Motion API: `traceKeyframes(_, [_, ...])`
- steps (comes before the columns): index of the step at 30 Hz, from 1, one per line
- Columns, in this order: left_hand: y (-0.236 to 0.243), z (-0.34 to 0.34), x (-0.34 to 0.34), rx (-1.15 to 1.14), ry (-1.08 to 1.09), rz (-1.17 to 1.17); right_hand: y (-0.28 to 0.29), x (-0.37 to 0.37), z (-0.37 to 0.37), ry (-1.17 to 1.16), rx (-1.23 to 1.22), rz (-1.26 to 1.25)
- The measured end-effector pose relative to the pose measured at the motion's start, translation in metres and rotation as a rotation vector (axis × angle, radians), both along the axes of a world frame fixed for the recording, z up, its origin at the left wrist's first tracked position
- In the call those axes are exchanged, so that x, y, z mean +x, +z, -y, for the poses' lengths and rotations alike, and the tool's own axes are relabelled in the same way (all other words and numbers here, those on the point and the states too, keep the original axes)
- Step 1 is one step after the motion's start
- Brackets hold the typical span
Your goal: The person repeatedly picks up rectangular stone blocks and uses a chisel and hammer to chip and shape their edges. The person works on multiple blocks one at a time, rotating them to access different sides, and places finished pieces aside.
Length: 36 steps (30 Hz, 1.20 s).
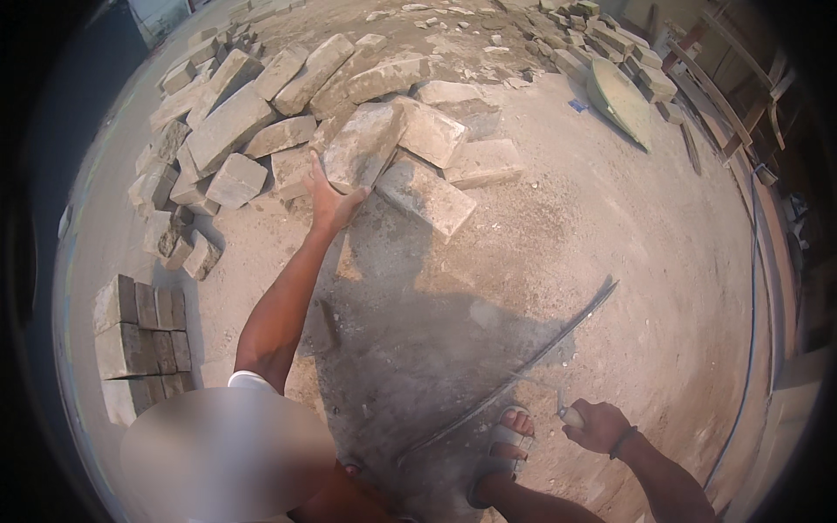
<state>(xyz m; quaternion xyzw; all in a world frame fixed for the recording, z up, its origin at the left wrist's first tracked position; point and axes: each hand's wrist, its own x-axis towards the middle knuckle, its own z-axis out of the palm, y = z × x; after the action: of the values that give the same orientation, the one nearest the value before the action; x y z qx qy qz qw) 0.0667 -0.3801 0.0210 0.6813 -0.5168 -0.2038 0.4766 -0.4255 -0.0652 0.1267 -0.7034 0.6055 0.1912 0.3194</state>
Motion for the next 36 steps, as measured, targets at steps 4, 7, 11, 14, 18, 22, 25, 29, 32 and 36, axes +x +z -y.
traceKeyframes(4, [0.022,-0.002,0.001,-0.059,0.099,0.069,-0.009,-0.014,-0.011,-0.083,-0.028,0.021])
traceKeyframes(7, [0.07,-0.012,-0.009,-0.043,0.1,0.363,-0.011,-0.022,-0.005,-0.065,-0.117,0.009])
traceKeyframes(11, [0.169,-0.049,0.009,0.058,-0.166,0.651,-0.008,-0.013,0.016,0.047,-0.206,0.021])
traceKeyframes(14, [0.192,-0.077,0.043,0.125,-0.272,0.557,0.002,0.024,0.044,0.022,-0.164,0.072])
traceKeyframes(18, [0.198,-0.141,0.062,0.162,-0.339,0.517,0.018,0.071,0.068,-0.035,-0.148,0.258])
traceKeyframes(22, [0.174,-0.215,0.076,0.155,-0.326,0.524,0.022,0.13,0.083,-0.057,-0.131,0.528])
traceKeyframes(25, [0.143,-0.259,0.099,0.123,-0.265,0.543,0.037,0.19,0.087,-0.021,0.012,0.622])
traceKeyframes(29, [0.096,-0.299,0.12,-0.011,-0.137,0.21,0.043,0.253,0.075,0.01,0.019,0.789])
traceKeyframes(32, [0.086,-0.31,0.114,-0.083,-0.125,0.111,0.045,0.29,0.065,0.115,-0.089,0.917])
traceKeyframes(36, [0.06,-0.32,0.112,-0.318,-0.035,0.207,0.027,0.328,0.06,0.343,0.012,0.724])
